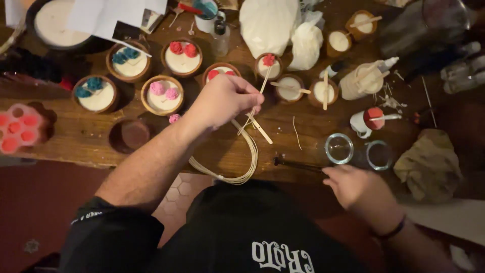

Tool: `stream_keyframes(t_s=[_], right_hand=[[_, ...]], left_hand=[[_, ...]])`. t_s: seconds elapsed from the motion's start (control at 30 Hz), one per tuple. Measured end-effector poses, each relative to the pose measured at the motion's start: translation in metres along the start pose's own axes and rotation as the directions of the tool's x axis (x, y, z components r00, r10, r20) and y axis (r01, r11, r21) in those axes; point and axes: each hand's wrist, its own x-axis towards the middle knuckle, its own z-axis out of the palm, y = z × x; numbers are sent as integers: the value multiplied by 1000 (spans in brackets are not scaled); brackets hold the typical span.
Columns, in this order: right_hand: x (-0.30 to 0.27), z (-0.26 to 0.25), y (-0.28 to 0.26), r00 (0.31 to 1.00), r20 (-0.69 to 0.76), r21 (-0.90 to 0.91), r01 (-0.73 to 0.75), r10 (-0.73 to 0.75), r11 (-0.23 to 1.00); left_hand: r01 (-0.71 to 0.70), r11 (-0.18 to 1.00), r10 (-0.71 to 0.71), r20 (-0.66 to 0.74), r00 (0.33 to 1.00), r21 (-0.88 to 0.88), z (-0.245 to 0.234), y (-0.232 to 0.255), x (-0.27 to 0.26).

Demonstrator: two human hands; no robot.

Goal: Preparing and assembling candle wicks with wooden supports using pliers

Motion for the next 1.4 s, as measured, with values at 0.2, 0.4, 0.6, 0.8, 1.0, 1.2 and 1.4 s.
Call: stream_keyframes(t_s=[0.2, 0.4, 0.6, 0.8, 1.0, 1.2, 1.4], right_hand=[[-10, 55, 7, 949, -315, 77, 44, -18, 996], [-14, 62, 8, 955, -297, 310, 84, 13, 947], [-9, 78, 26, 953, -304, 345, 112, -2, 932], [-4, 31, 18, 1000, -14, 552, 22, -17, 834], [8, -29, 40, 945, 281, 833, -155, -164, 531], [23, -75, 35, 934, 323, 872, -231, -153, 431], [34, -88, 40, 931, 319, 815, -176, -175, 552]], left_hand=[[28, 987, -26, 10, 1000, -159, -4, -1, 3], [-5, 943, 6, 0, 1000, -334, 9, -19, 21], [26, 947, -23, 12, 1000, -319, 7, -10, 16], [72, 971, -52, 94, 994, -226, -3, 9, -1], [33, 999, -39, 255, 966, 25, -4, 23, -5], [-57, 997, 37, 328, 944, 51, 5, 21, 2], [-110, 991, 75, 349, 934, 80, 10, 18, 10]])
